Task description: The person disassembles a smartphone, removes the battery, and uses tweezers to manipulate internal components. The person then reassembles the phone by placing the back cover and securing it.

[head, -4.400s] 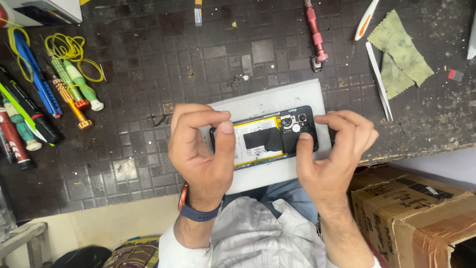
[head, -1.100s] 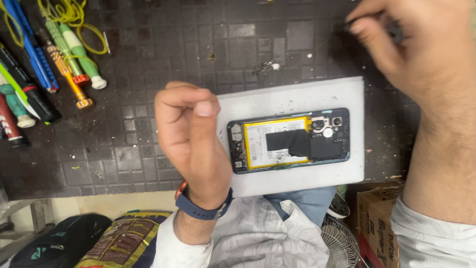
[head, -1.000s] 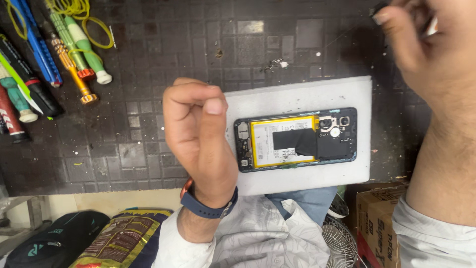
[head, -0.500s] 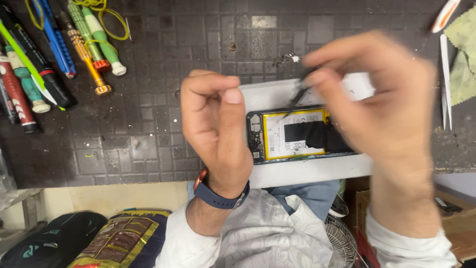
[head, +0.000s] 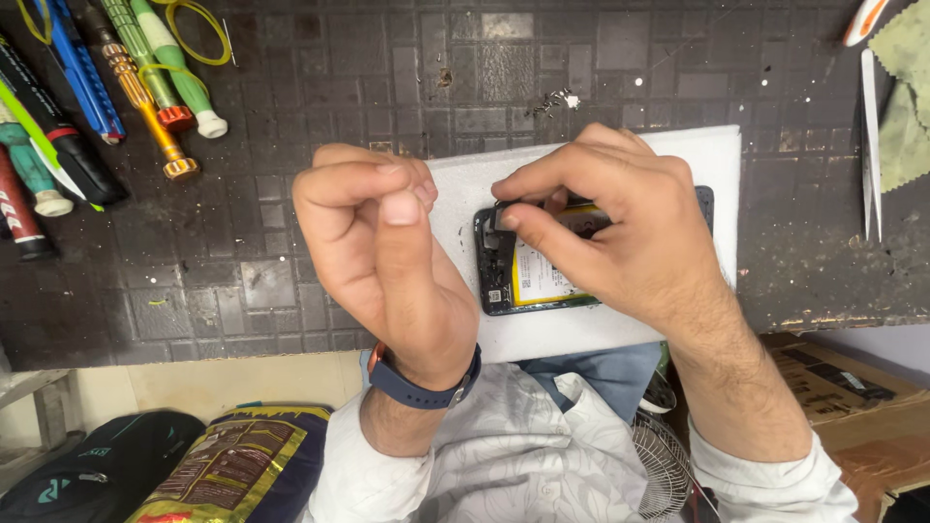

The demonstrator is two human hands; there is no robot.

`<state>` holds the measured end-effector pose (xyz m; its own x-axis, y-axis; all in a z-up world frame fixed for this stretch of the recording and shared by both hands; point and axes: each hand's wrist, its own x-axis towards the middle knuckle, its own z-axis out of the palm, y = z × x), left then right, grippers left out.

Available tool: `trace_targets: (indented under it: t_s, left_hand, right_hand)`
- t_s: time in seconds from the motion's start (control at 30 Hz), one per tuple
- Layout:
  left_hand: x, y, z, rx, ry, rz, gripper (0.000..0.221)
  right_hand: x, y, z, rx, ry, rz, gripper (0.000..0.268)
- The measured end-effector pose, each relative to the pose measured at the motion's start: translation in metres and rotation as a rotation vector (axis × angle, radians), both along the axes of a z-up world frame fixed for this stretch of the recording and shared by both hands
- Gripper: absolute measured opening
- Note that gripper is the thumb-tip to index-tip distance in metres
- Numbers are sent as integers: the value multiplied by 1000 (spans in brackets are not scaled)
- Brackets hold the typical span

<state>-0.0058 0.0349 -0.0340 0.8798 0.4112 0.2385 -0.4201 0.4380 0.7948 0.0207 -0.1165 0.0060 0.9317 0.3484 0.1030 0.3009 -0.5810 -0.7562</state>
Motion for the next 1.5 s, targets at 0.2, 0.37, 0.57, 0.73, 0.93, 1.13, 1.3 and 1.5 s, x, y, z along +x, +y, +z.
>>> trace_targets:
  t_s: [0.2, 0.37, 0.57, 0.73, 0.93, 1.13, 1.3, 1.5]
  left_hand:
    - [-14, 8, 16, 190, 159, -85, 9]
    - [-27, 32, 34, 703, 191, -213, 20]
    - [-21, 53, 45, 1263, 158, -317, 78]
    - [-14, 60, 41, 1419, 180, -395, 100]
    - [-10, 64, 34, 1431, 174, -456, 88]
    - [-6, 64, 27, 1406, 157, -429, 85]
    - [-6, 66, 24, 1399, 128, -420, 85]
    - [-6, 66, 24, 1407, 124, -406, 85]
  right_hand:
    - [0, -5, -1, 33, 32, 2, 17]
    - [-1, -6, -4, 25, -11, 43, 17]
    - [-1, -6, -2, 35, 36, 40, 18]
    - [-2, -5, -3, 49, 94, 42, 19]
    - [-1, -5, -6, -16, 2, 107, 18]
    - [-1, -5, -6, -42, -66, 130, 18]
    - [-1, -2, -6, -60, -71, 114, 23]
    - [-1, -2, -6, -99, -115, 128, 16]
